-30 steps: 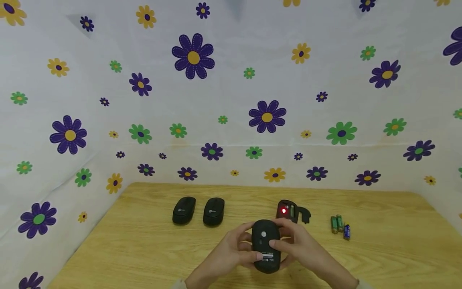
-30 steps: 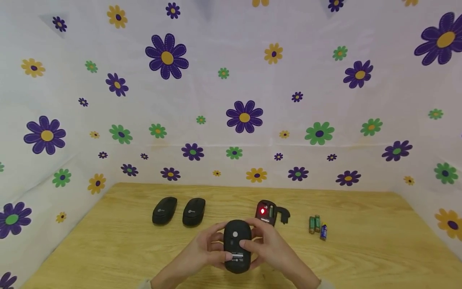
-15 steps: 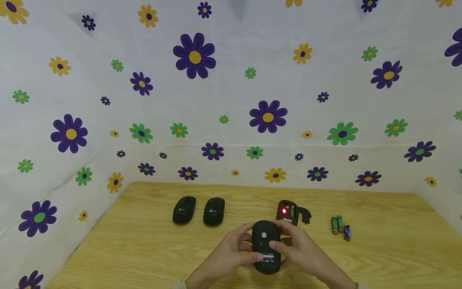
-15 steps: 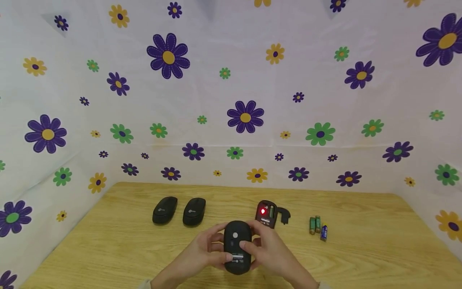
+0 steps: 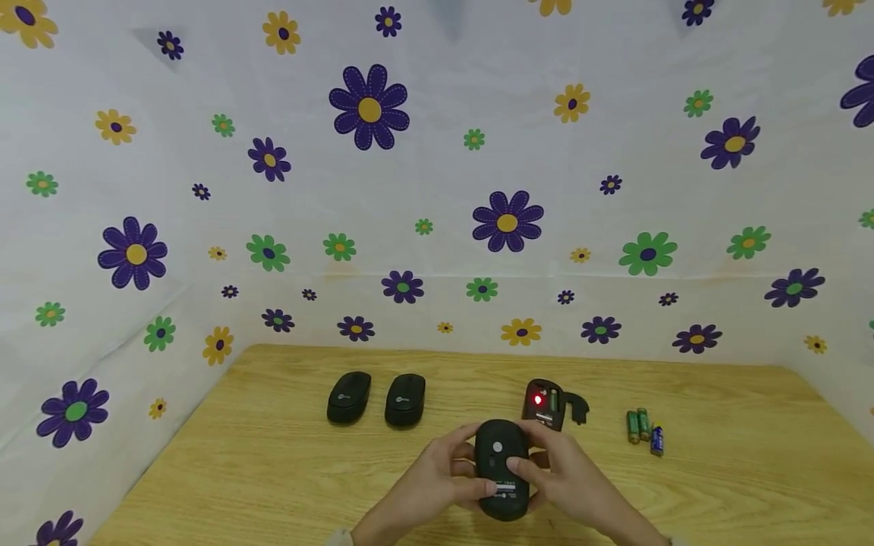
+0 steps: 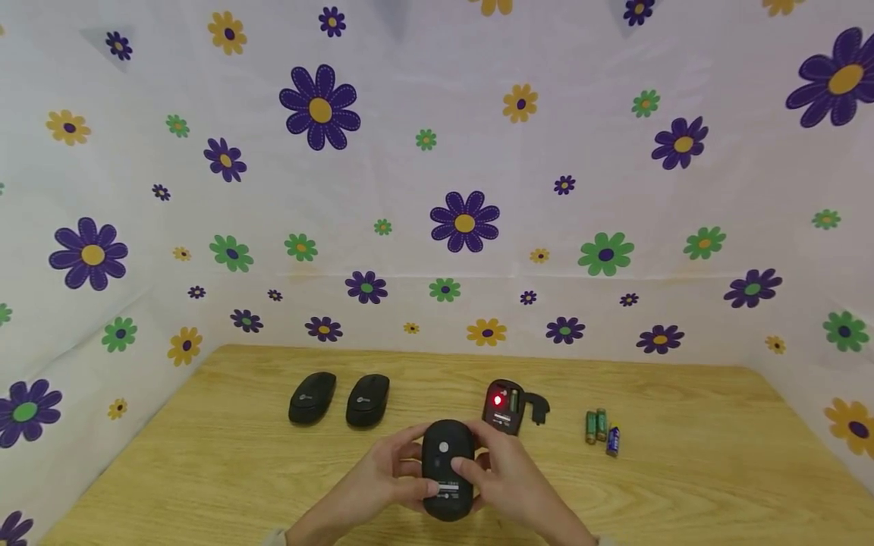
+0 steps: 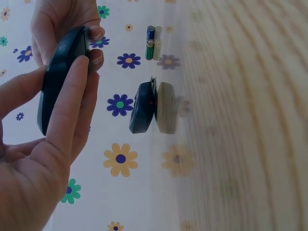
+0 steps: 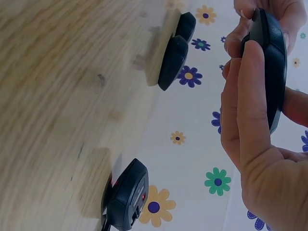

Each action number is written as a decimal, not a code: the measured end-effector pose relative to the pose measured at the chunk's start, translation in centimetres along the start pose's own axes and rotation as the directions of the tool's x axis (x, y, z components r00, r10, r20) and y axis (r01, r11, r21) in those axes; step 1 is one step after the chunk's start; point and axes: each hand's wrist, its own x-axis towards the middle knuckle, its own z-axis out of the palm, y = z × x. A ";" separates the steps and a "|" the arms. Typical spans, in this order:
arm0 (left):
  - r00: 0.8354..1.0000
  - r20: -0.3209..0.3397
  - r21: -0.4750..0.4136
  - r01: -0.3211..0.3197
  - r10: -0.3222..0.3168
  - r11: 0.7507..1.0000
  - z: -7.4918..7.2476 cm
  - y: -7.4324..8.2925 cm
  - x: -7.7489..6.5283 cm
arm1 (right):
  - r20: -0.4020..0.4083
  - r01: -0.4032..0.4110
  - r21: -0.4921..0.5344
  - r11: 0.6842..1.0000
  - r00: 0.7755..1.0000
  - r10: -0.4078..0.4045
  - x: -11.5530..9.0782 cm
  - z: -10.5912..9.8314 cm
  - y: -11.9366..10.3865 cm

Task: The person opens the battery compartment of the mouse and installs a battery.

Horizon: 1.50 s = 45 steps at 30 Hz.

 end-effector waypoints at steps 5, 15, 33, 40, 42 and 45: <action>1.000 0.001 0.025 0.000 0.000 1.000 0.0 0.1 0.1 | -0.016 -0.020 0.003 1.000 1.000 0.020 0.0 0.1 0.1; 0.999 0.013 0.054 -0.034 0.034 0.998 0.0 0.1 0.2 | -0.049 0.025 -0.040 0.999 0.998 -0.027 0.2 0.3 0.1; 0.999 0.031 0.018 -0.035 0.035 0.999 -0.5 -0.1 0.2 | -0.079 0.029 0.004 1.000 0.996 -0.029 0.4 0.3 0.1; 0.999 0.029 0.022 -0.020 0.020 1.000 -0.7 0.0 0.2 | -0.152 0.057 -0.082 0.995 0.986 -0.069 0.8 0.0 -0.6; 1.000 0.025 0.019 -0.012 0.011 1.000 -0.7 0.0 0.1 | -0.160 0.084 -0.095 0.992 0.982 -0.099 1.0 -0.1 -0.7; 1.000 0.024 0.019 -0.008 0.008 1.000 -0.8 0.1 0.0 | -0.176 0.117 -0.106 0.988 0.975 -0.134 1.2 -0.2 -0.8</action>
